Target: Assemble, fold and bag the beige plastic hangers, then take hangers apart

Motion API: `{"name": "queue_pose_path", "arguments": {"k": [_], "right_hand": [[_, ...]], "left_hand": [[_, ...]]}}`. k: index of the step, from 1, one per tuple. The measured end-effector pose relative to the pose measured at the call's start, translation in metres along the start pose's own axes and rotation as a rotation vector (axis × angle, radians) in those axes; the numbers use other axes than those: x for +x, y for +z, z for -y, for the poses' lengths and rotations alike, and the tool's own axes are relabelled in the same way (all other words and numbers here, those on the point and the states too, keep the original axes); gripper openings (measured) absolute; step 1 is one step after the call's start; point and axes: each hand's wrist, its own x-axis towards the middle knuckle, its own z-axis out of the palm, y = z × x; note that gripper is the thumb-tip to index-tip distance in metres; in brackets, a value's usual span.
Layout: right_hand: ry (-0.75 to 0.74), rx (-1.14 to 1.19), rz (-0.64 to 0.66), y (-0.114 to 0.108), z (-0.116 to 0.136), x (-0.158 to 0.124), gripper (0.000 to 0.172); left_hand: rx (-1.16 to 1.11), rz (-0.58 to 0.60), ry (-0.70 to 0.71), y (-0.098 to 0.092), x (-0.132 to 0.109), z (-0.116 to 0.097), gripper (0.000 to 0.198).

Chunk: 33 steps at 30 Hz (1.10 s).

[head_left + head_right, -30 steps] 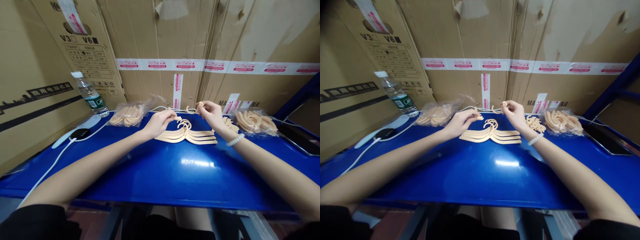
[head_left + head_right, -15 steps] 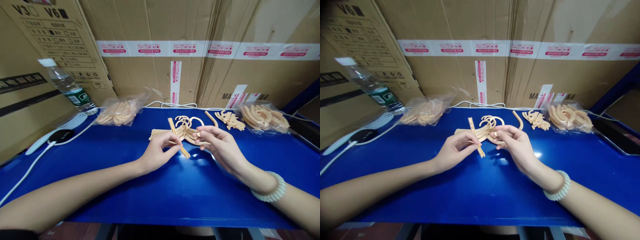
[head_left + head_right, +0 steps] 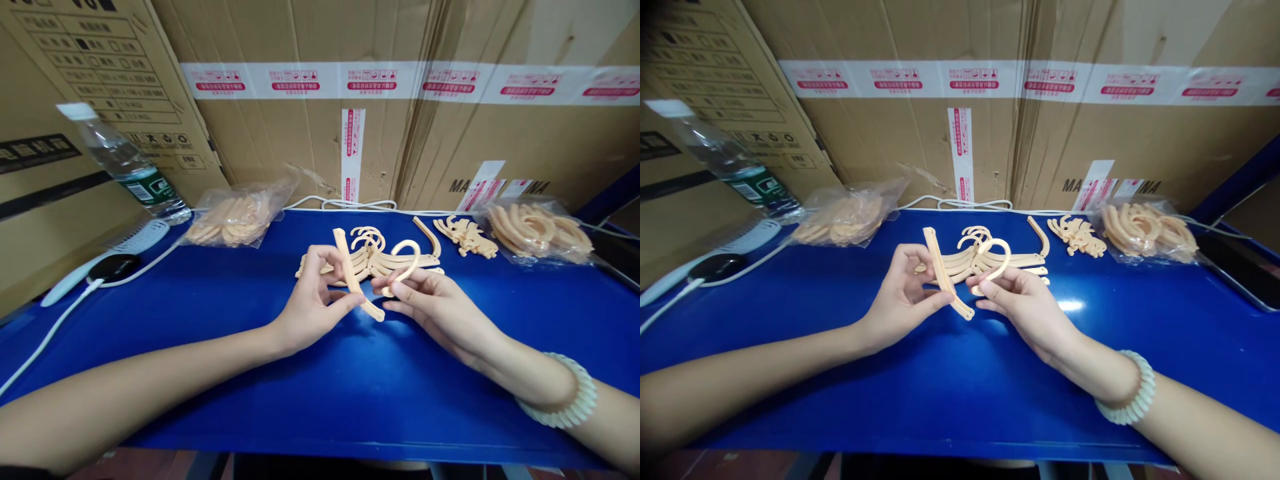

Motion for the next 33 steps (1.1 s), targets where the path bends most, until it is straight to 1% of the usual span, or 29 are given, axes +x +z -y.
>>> {"name": "queue_pose_path", "arguments": {"k": [2,3,4,5,7,8,9,10,12,15,20,22,25,29,33], "right_hand": [[0.020,0.007,0.038,-0.0016,0.0001,0.0005,0.026],[0.030,0.015,0.057,-0.0023,0.0002,0.0007,0.026],[0.039,0.024,0.074,-0.0027,0.0004,0.0009,0.026],[0.045,0.030,0.089,-0.0029,0.0004,0.0008,0.024],[0.053,0.034,0.114,-0.0026,0.0005,0.0006,0.022],[0.058,0.035,0.125,-0.0024,0.0004,0.0006,0.021],[0.065,0.037,0.133,-0.0022,0.0003,0.0006,0.021],[0.075,0.041,0.137,-0.0022,0.0002,0.0008,0.021],[0.087,0.052,0.133,-0.0024,-0.0001,0.0015,0.022],[0.085,0.068,0.120,-0.0032,0.0000,0.0029,0.024],[0.087,0.058,0.114,-0.0039,0.0003,0.0039,0.028],[0.084,0.045,0.118,-0.0041,-0.0001,0.0040,0.029],[0.059,0.021,0.103,-0.0037,-0.0015,0.0040,0.032],[-0.011,-0.036,0.073,-0.0013,-0.0036,0.0033,0.037],[-0.093,-0.139,0.037,0.0009,-0.0048,0.0027,0.035]], "left_hand": [[-0.016,-0.028,-0.021,-0.0007,0.0007,-0.0009,0.062],[-0.015,-0.025,-0.031,-0.0016,0.0013,-0.0012,0.067],[-0.004,-0.014,-0.043,-0.0026,0.0020,-0.0013,0.066],[0.014,0.000,-0.053,-0.0037,0.0026,-0.0012,0.058],[0.061,0.027,-0.063,-0.0052,0.0031,-0.0011,0.035],[0.081,0.030,-0.053,-0.0055,0.0030,-0.0011,0.024],[0.093,0.026,-0.031,-0.0055,0.0026,-0.0012,0.017],[0.099,0.022,0.001,-0.0052,0.0021,-0.0015,0.016],[0.108,0.030,0.048,-0.0045,0.0007,-0.0026,0.016],[0.158,0.078,0.099,-0.0046,-0.0009,-0.0047,0.018],[0.383,0.152,0.331,-0.0078,-0.0016,-0.0071,0.020],[0.421,0.173,0.373,-0.0082,-0.0016,-0.0077,0.021],[0.425,0.176,0.368,-0.0075,-0.0019,-0.0086,0.022],[0.403,0.189,0.351,-0.0067,-0.0030,-0.0089,0.021],[0.415,0.172,0.314,-0.0056,-0.0041,-0.0081,0.019]]}}
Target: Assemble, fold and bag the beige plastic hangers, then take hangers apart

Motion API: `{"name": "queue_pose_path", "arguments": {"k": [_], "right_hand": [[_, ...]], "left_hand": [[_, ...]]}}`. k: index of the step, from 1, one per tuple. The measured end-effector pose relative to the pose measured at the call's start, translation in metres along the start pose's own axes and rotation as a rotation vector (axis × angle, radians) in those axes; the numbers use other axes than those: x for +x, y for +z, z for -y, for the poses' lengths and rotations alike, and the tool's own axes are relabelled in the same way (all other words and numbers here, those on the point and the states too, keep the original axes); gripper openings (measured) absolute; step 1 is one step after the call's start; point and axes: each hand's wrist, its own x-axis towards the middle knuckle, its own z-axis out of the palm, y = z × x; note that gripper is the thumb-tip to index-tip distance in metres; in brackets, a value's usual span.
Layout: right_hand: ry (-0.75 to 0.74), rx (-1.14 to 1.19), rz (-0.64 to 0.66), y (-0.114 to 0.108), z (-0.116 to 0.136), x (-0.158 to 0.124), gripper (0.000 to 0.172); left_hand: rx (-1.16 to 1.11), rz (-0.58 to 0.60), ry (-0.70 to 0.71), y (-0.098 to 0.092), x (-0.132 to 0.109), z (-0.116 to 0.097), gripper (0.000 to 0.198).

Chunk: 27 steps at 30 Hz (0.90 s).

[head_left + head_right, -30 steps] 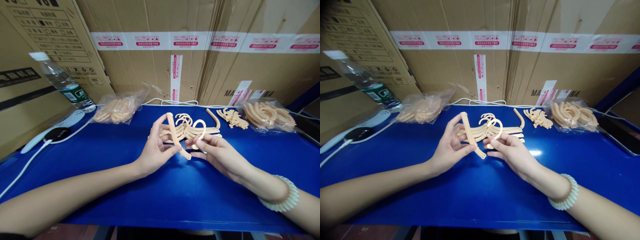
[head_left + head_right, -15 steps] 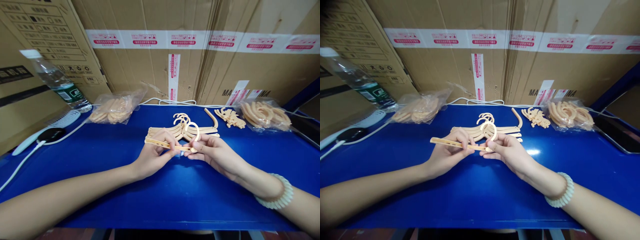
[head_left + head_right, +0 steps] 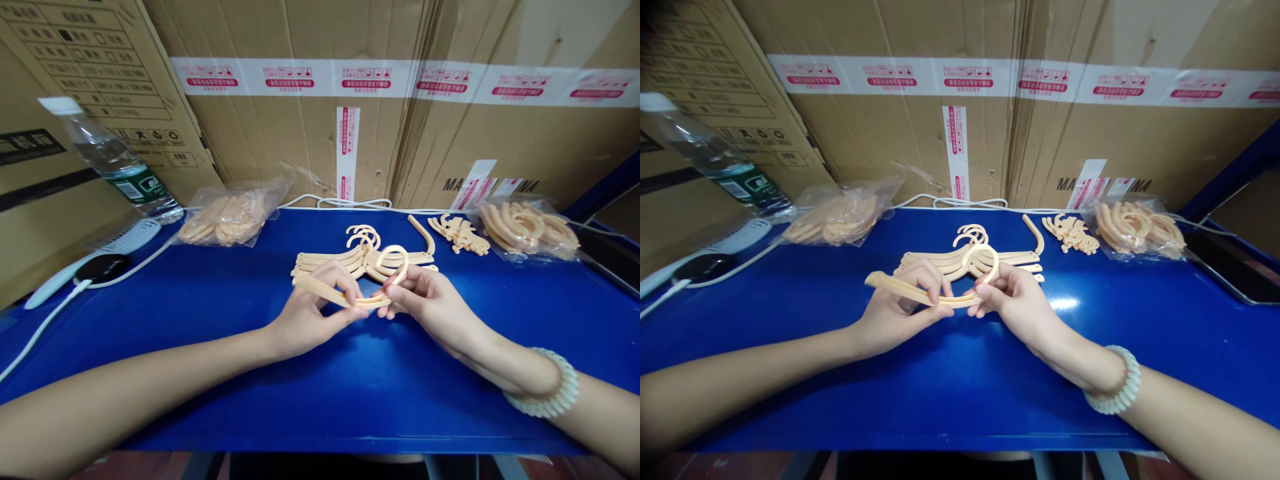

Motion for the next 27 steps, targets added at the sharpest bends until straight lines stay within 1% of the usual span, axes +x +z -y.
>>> {"name": "queue_pose_path", "arguments": {"k": [3,6,8,10,12,16,17,19,21,23,24,25,26,27], "right_hand": [[-0.035,-0.065,0.001,0.000,0.001,0.001,0.032],[-0.098,-0.169,0.008,-0.001,0.003,0.002,0.028],[-0.171,-0.253,-0.007,-0.001,0.004,0.002,0.024],[-0.214,-0.293,-0.018,-0.001,0.004,0.001,0.022],[-0.198,-0.283,0.000,0.000,0.002,0.000,0.024],[-0.139,-0.247,0.060,0.005,-0.004,-0.001,0.027],[-0.135,-0.245,0.069,0.005,-0.005,-0.001,0.028],[-0.123,-0.251,0.105,0.004,-0.003,0.001,0.029],[-0.131,-0.285,0.151,-0.005,0.005,0.005,0.031],[-0.218,-0.411,0.124,-0.023,0.018,0.014,0.030],[-0.305,-0.525,0.057,-0.035,0.024,0.019,0.028],[-0.406,-0.703,-0.021,-0.049,0.031,0.025,0.024],[-0.507,-0.919,-0.063,-0.065,0.036,0.032,0.019],[-0.563,-1.128,-0.060,-0.081,0.040,0.038,0.021]], "left_hand": [[-0.059,-0.027,-0.097,0.002,0.000,0.001,0.018],[-0.218,-0.086,-0.258,0.004,0.002,0.003,0.018],[-0.304,-0.141,-0.340,0.004,0.003,0.004,0.022],[-0.322,-0.179,-0.375,0.006,0.003,0.004,0.029],[-0.322,-0.148,-0.388,0.008,0.002,0.002,0.034],[-0.381,0.044,-0.421,0.012,-0.001,0.001,0.037],[-0.399,0.064,-0.434,0.012,-0.001,0.002,0.036],[-0.428,0.055,-0.467,0.012,-0.002,0.004,0.035],[-0.434,0.031,-0.500,0.011,-0.001,0.006,0.037],[-0.414,0.014,-0.523,0.010,0.001,0.007,0.038],[-0.404,0.007,-0.535,0.009,0.001,0.006,0.038],[-0.400,0.002,-0.546,0.009,0.002,0.006,0.038],[-0.401,-0.001,-0.555,0.008,0.003,0.005,0.038],[-0.405,-0.001,-0.561,0.008,0.003,0.005,0.038]]}}
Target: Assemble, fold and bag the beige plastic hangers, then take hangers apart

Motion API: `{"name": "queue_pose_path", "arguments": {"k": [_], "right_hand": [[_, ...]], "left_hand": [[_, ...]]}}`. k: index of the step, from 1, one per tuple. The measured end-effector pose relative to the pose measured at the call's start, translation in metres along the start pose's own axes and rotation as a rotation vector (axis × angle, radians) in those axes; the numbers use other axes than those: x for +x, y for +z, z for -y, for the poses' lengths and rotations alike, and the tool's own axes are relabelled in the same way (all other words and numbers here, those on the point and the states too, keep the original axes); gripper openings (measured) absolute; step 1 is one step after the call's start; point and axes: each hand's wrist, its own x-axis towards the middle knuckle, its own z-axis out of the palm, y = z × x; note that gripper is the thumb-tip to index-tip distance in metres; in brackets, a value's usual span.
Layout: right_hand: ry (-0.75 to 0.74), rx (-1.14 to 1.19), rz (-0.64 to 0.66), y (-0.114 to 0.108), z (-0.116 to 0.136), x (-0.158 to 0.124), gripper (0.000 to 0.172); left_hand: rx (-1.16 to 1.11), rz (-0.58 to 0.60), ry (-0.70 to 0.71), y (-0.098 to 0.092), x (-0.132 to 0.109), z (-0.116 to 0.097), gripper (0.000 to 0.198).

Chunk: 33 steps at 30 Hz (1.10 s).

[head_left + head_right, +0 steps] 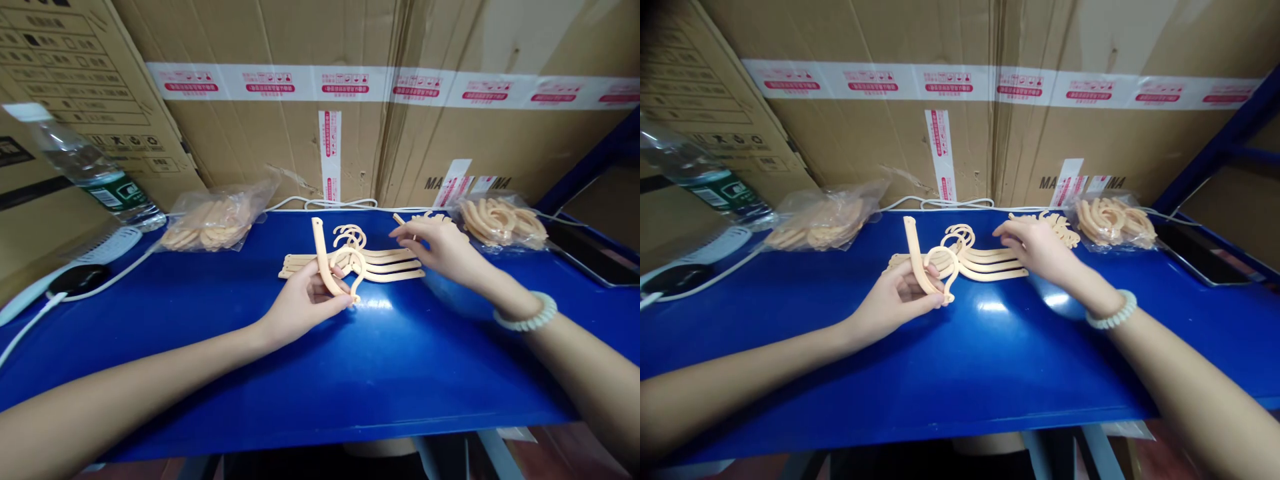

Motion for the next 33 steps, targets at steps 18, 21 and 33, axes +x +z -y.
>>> {"name": "queue_pose_path", "arguments": {"k": [18,21,33], "right_hand": [[0.186,0.253,-0.277,-0.020,-0.013,0.005,0.022],[0.293,0.682,-0.287,-0.015,0.016,0.000,0.030],[0.638,1.304,-0.024,0.030,0.065,-0.022,0.048]], "left_hand": [[-0.140,-0.035,-0.023,0.002,0.001,-0.002,0.042],[-0.145,-0.034,-0.008,0.001,0.002,-0.001,0.042],[-0.068,-0.028,0.074,0.000,0.004,-0.001,0.037]]}}
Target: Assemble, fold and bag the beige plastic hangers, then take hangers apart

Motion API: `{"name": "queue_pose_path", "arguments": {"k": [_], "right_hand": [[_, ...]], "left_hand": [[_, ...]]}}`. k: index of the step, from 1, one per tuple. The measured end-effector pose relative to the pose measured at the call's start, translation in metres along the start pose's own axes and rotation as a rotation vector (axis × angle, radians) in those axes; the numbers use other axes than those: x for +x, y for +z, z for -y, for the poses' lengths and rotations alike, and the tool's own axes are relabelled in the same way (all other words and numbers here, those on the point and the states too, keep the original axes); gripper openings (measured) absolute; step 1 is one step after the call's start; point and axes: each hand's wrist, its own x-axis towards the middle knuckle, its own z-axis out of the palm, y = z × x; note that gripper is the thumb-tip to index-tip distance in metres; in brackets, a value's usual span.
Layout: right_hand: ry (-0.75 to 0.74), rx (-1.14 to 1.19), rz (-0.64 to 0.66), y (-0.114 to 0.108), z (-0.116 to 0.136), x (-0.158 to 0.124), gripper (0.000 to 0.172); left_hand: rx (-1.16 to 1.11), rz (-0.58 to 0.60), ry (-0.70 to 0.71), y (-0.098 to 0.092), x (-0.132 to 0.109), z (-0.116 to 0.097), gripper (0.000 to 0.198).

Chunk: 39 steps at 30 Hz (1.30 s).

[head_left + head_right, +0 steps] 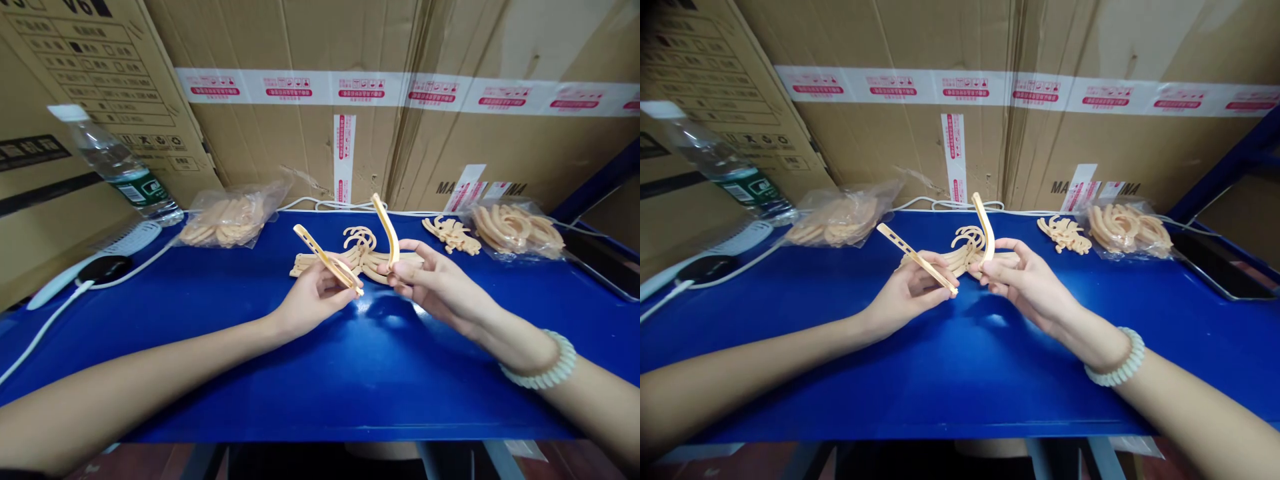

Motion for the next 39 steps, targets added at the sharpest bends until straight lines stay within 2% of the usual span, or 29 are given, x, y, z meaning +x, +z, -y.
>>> {"name": "queue_pose_path", "arguments": {"k": [2,8,17,24,29,35,39], "right_hand": [[0.008,-0.062,0.052,0.002,-0.005,-0.001,0.049],[-0.068,-0.300,0.093,0.003,-0.018,0.000,0.026],[-0.120,-0.490,0.189,0.004,-0.020,0.000,0.018],[-0.169,-0.496,0.145,0.007,-0.022,-0.004,0.015],[-0.132,-0.476,0.122,0.009,-0.021,-0.005,0.017],[-0.165,-0.513,0.108,0.014,-0.021,-0.006,0.019],[-0.188,-0.496,0.120,0.014,-0.022,-0.003,0.027]], "left_hand": [[0.000,0.011,0.006,-0.001,0.000,0.001,0.037],[0.008,0.067,0.054,-0.001,0.000,0.002,0.038],[-0.013,0.157,0.058,-0.002,-0.002,0.001,0.034],[0.022,0.115,-0.033,-0.002,-0.006,0.001,0.029],[0.008,0.062,-0.076,-0.002,-0.007,0.001,0.038],[-0.047,0.050,-0.086,-0.001,-0.005,0.000,0.039],[-0.056,0.008,-0.085,0.000,-0.004,-0.003,0.036]]}}
